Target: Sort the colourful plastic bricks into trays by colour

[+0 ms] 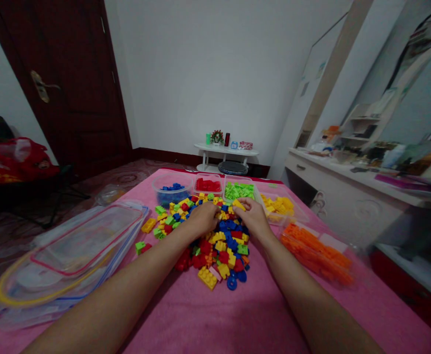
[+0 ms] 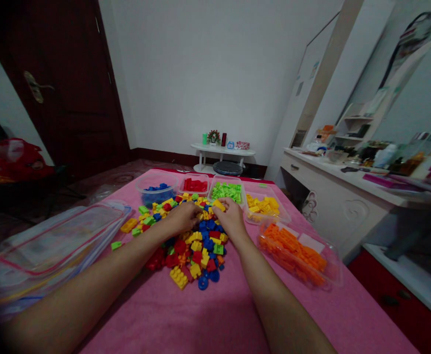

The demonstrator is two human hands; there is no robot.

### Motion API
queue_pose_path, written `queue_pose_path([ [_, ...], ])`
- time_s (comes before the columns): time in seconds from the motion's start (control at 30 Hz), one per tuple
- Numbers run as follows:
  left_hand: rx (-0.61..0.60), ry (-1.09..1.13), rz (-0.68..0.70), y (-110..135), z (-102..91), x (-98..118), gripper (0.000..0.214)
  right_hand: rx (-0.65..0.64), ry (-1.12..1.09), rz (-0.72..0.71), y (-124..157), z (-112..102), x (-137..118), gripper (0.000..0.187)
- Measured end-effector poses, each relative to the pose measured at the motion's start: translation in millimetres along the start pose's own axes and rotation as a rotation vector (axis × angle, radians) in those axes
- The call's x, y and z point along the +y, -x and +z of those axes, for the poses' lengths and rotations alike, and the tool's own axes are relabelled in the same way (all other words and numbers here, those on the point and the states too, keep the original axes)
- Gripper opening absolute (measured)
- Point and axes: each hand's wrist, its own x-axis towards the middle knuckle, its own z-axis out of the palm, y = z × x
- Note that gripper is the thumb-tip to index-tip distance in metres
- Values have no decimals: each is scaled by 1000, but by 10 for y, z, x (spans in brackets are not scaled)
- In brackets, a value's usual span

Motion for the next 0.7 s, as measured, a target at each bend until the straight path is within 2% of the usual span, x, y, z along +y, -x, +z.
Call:
queue_pose_path([
  [0.13, 120, 172, -8, -28, -74, -54, 17, 41, -489, 251, 48, 31, -143, 30],
  [0.27, 366, 434, 22, -68, -220, -37, 31, 35, -783, 448, 97, 64, -255, 15],
  [0.33, 436, 540, 69, -72, -261, 7, 32, 11, -895, 522, 117, 81, -301, 11],
  [0.43, 434, 575, 169, -58, -258, 72, 28, -123, -1024, 549, 147, 97, -366, 7],
  [0.53, 372, 523, 239, -46, -219, 94, 28, -249, -1055, 504, 177, 108, -410, 20],
  [0.7, 323, 464, 212, -54, -172, 77, 29, -184, -914, 437, 199, 126, -387, 22],
])
